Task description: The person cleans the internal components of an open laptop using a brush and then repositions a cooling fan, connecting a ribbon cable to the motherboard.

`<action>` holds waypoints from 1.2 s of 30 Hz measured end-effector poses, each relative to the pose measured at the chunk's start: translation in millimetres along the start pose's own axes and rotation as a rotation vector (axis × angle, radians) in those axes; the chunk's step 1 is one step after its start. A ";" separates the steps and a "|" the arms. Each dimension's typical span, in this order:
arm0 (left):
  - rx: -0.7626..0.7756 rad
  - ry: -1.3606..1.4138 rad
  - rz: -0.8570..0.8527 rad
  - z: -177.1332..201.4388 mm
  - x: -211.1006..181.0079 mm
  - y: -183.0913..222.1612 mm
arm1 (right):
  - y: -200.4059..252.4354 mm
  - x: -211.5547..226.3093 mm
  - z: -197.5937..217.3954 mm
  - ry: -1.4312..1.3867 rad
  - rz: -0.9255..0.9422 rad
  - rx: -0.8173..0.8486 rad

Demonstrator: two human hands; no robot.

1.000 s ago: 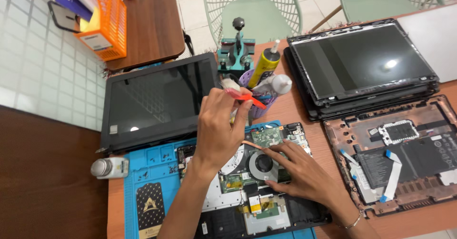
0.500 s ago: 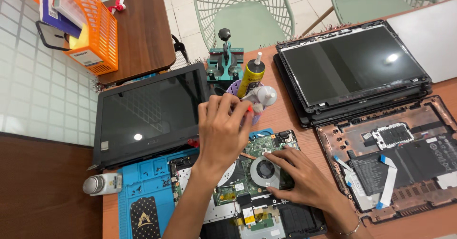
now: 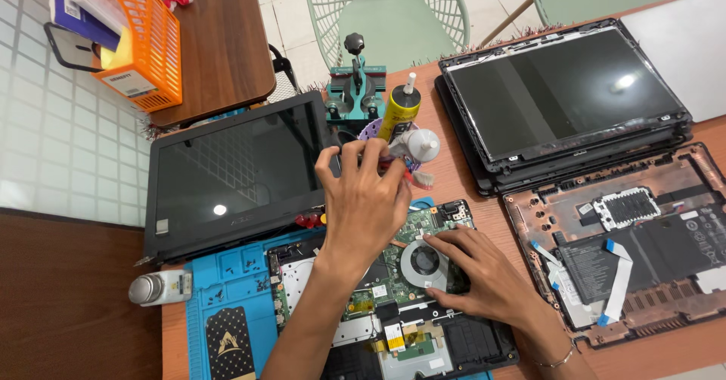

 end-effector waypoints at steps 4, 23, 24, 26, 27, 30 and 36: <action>0.008 0.046 0.003 0.7 -2.4 -0.6 | 1.2 -0.9 0.8 0.002 -0.003 0.004; 0.139 0.438 0.243 46.4 40.0 117.4 | -13.2 32.0 -9.9 -0.068 0.084 0.050; 0.154 0.474 0.259 45.2 43.3 123.9 | -16.1 36.2 -11.7 -0.075 0.093 0.054; 0.179 0.490 0.297 41.3 50.3 133.1 | -24.4 42.3 -16.1 -0.065 0.120 0.089; 0.195 0.501 0.314 41.3 52.8 137.4 | -27.3 45.4 -18.1 -0.061 0.130 0.106; 0.174 0.572 0.414 39.2 57.2 144.1 | -35.9 51.9 -25.3 -0.080 0.108 0.175; 0.228 0.713 0.431 30.6 56.4 146.8 | -47.2 55.6 -30.5 -0.155 0.114 0.311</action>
Point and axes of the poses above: each hand's wrist, its own y-axis away from the middle knuckle, its own z-axis out of the back of the hand, x = y × z, the point moved 1 cm from there along -y, towards the middle knuckle, and after that the axes turned 5 degrees about -z, right-handed, at the moved point
